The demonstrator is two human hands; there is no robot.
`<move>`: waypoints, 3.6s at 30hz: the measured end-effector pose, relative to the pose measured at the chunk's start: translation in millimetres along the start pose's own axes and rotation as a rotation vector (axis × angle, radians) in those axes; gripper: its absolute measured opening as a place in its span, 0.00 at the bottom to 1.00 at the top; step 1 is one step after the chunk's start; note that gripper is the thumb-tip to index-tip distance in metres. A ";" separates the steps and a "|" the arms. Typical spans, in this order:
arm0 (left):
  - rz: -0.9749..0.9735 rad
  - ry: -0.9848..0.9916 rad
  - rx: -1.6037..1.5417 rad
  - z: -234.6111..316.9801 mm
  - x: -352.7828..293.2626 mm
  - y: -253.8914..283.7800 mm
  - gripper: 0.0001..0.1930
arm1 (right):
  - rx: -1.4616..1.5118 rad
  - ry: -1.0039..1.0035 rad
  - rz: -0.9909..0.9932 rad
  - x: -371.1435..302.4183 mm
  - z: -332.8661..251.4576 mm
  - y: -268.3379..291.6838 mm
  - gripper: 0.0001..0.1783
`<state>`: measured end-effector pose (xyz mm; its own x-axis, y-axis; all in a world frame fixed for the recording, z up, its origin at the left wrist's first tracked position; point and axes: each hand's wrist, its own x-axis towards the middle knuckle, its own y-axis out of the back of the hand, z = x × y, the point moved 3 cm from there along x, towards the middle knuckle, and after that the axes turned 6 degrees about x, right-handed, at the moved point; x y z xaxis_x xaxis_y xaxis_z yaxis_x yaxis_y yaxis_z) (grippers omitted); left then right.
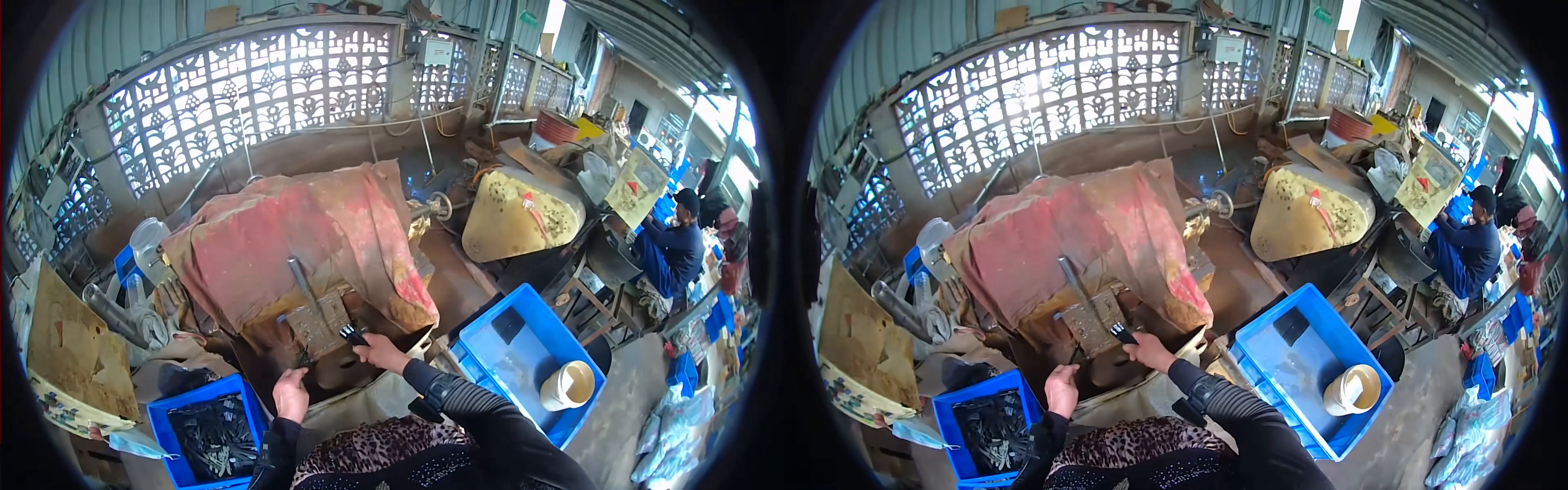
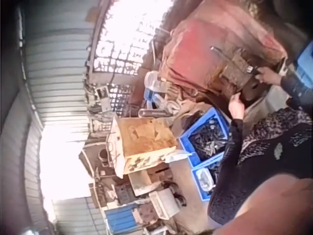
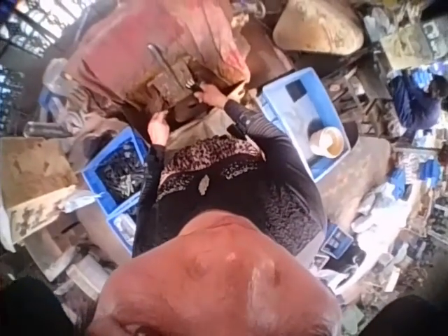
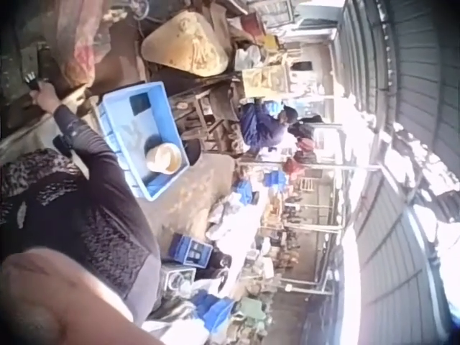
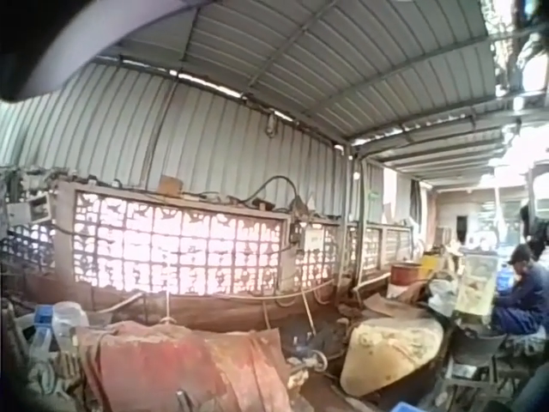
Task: The person picks up metal pieces from a blue bin, holds them against a rotating grinding wheel, and then dips them into a bucket of liquid before placing them into a different blue bin.
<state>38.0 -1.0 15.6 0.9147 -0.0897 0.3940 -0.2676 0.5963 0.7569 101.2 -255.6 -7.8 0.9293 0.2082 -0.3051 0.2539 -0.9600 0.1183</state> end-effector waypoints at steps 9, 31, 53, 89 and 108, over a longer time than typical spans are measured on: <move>-0.005 0.041 0.019 0.1 -1.7 0.3 0.15 | -0.057 0.057 -0.010 3.7 5.5 -0.6 0.13; -0.002 0.044 0.082 0.0 -2.7 -1.0 0.15 | 0.073 -0.094 -0.032 0.0 -4.5 -2.3 0.10; -0.004 0.049 0.077 -1.0 -4.0 0.0 0.16 | 0.056 -0.154 -0.019 2.7 -0.6 -4.7 0.10; -0.024 0.034 0.053 0.6 -6.0 2.1 0.16 | -0.393 0.678 0.387 95.5 -202.2 -45.2 0.15; -0.119 -0.025 0.067 -6.4 -6.6 -11.6 0.14 | -0.408 0.658 0.421 110.9 -197.6 -45.1 0.13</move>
<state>37.0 -2.2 0.8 0.9334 -0.1770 0.3122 -0.1783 0.5261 0.8315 245.8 -152.1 139.8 0.9015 0.0387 0.4311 -0.1853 -0.8656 0.4652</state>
